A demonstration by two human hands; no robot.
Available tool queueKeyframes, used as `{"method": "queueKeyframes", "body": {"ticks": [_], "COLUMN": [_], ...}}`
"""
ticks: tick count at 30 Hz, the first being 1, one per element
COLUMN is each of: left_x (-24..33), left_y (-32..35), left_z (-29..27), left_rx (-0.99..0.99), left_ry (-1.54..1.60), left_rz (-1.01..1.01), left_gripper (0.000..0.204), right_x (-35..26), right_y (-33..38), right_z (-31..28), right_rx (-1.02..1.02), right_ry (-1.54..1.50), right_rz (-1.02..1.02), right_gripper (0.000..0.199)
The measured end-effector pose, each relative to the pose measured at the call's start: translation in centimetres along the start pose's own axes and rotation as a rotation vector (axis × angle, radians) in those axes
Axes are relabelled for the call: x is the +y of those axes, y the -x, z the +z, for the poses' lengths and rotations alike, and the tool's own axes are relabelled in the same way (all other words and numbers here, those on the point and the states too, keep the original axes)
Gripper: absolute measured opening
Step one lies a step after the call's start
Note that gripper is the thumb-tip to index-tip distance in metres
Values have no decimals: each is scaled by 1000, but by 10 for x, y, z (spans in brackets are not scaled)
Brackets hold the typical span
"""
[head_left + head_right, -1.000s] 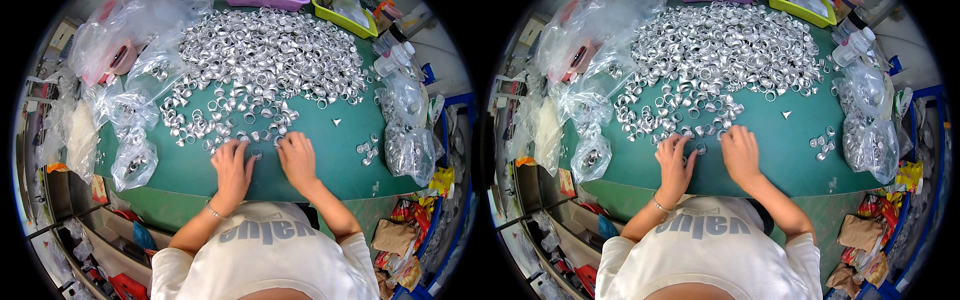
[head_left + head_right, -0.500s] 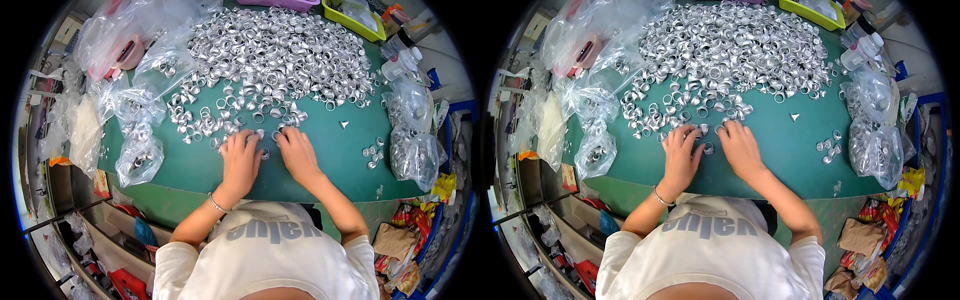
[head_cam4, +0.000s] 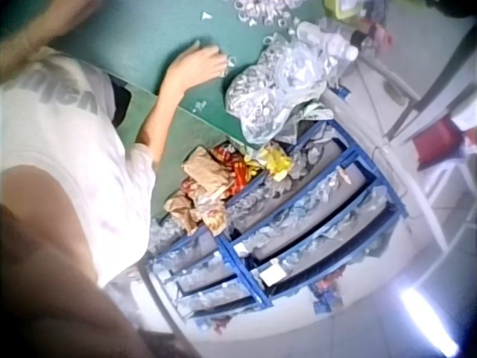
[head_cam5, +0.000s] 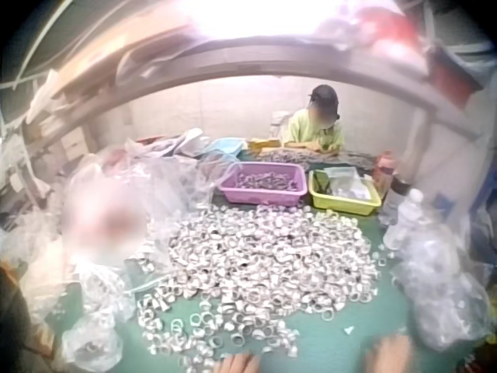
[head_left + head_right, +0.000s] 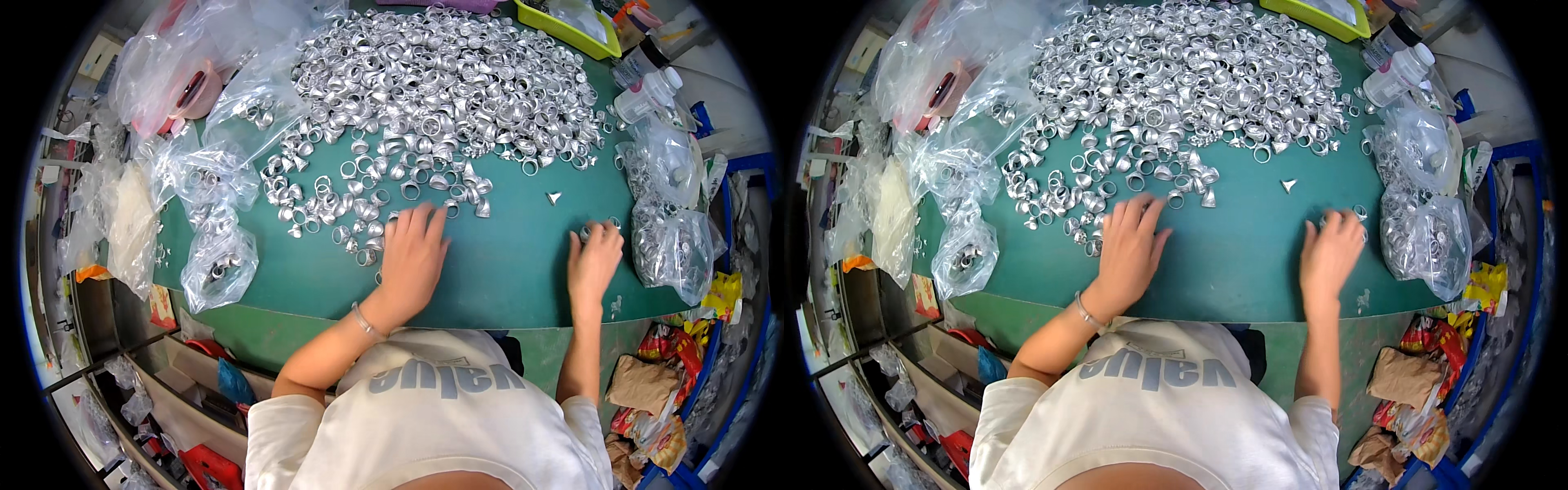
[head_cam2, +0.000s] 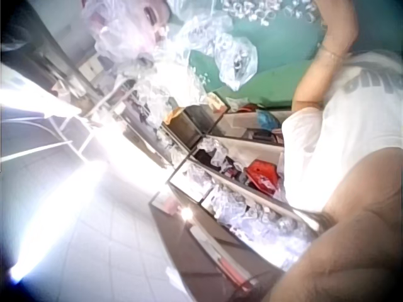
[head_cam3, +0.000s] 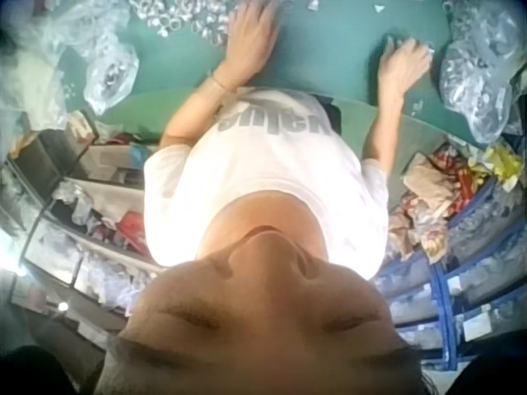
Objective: The person sorts small silver-colored metal rings and components by hand on a green table, gathering them into groups and placing them into plastic bags.
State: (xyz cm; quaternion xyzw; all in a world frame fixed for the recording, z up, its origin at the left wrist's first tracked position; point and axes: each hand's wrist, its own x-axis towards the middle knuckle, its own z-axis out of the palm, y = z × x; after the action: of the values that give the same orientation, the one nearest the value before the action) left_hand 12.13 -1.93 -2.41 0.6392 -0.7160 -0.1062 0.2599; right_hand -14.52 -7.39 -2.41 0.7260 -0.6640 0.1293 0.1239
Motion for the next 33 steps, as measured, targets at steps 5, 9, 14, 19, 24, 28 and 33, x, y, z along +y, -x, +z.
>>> {"method": "queueKeyframes", "body": {"ticks": [5, 9, 14, 19, 24, 28, 33], "left_x": [-9, -9, -11, 3, -7, -6, -4], "left_y": [-35, -44, -27, -15, -14, -13, -8], "left_z": [23, 32, 24, 21, 21, 19, 19], "left_rx": [13, 6, -122, -163, -176, -267, -293], "left_ry": [-72, -53, 53, 393, 956, 1238, 1433], "left_rz": [91, 109, 71, -32, -261, -331, -306], "left_gripper": [37, 26, 24, 19, 18, 19, 20], "right_x": [-83, -91, -52, -52, -73, -78, -76], "right_y": [-33, -32, -23, -26, -27, -16, -5], "right_z": [3, 34, 12, 10, -2, -6, -10], "right_rx": [-165, -196, -266, -187, -190, -469, -657], "right_ry": [-661, -665, -572, -579, -809, -1192, -1617], "right_rz": [-403, -510, -413, -326, -362, -244, -40], "right_gripper": [58, 55, 39, 37, 37, 40, 36]}}
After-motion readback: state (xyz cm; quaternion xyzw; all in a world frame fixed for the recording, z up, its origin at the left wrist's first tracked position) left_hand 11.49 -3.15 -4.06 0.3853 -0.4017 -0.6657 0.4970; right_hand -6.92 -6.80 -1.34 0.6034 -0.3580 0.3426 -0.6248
